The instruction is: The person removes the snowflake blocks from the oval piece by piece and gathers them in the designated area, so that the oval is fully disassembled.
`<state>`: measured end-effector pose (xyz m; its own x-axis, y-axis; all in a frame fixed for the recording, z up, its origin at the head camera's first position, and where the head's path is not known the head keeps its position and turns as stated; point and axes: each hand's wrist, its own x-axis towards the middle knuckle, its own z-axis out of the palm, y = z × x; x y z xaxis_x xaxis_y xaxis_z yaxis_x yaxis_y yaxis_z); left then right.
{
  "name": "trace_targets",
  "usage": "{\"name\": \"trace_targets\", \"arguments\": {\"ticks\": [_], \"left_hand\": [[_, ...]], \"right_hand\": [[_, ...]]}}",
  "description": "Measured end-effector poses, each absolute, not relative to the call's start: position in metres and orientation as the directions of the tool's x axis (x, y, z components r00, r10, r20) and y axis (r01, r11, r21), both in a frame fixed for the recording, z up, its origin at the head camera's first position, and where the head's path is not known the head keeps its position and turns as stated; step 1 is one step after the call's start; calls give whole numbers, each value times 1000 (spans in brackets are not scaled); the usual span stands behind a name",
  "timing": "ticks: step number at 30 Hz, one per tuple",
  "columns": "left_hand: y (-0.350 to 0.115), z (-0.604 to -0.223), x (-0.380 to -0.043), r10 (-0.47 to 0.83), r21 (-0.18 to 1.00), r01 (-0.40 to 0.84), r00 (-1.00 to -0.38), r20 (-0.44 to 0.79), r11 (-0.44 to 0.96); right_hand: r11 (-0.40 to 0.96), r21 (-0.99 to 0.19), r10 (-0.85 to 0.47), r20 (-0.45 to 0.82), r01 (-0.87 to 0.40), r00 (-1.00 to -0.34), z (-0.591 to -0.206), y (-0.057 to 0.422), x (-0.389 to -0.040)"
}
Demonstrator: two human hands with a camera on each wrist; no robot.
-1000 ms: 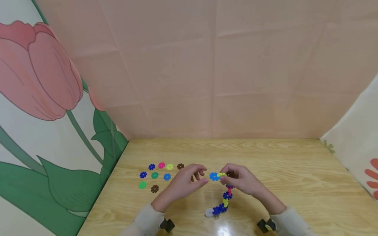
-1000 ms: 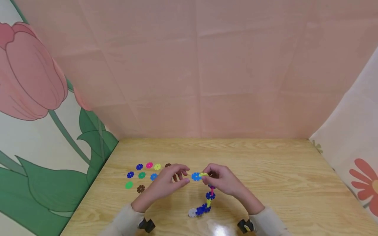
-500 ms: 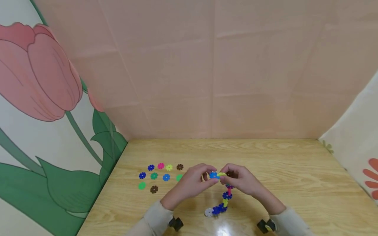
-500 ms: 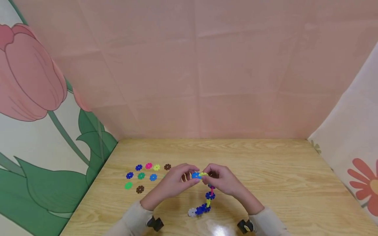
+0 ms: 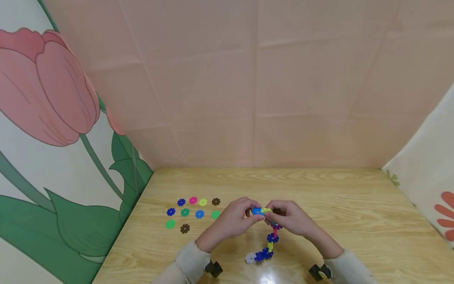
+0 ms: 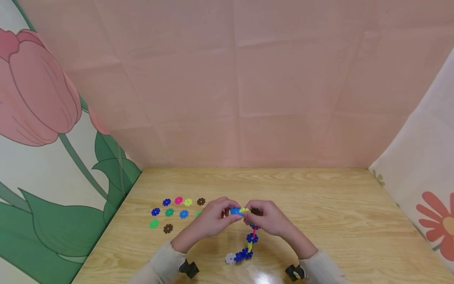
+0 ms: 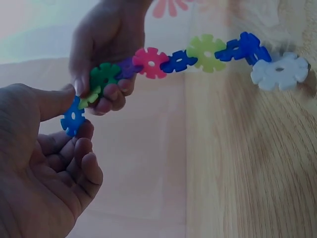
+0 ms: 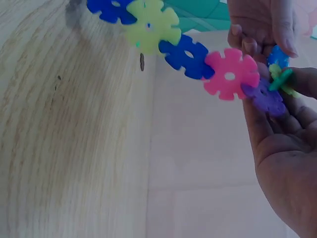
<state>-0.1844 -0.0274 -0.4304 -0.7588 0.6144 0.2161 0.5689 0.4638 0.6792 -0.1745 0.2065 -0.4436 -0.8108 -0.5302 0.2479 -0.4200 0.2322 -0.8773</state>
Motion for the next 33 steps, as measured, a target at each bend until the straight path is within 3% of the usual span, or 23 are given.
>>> {"name": "trace_targets", "arguments": {"ticks": [9, 16, 26, 33], "left_hand": [[-30, -431, -184, 639, 717, 529, -754, 151, 455], [-50, -435, -187, 575, 756, 471, -803, 155, 454], [-96, -463, -189, 443, 648, 394, -891, 95, 652], [-129, -482, -189, 374, 594, 340, -925, 70, 729]], "right_hand": [[191, -858, -534, 317, -477, -784, -447, 207, -176], [170, -872, -564, 296, -459, -771, -449, 211, -176], [204, -921, -519, 185, -332, -834, -446, 210, -176], [245, -922, -529, 131, -299, -838, -444, 210, -175]]}}
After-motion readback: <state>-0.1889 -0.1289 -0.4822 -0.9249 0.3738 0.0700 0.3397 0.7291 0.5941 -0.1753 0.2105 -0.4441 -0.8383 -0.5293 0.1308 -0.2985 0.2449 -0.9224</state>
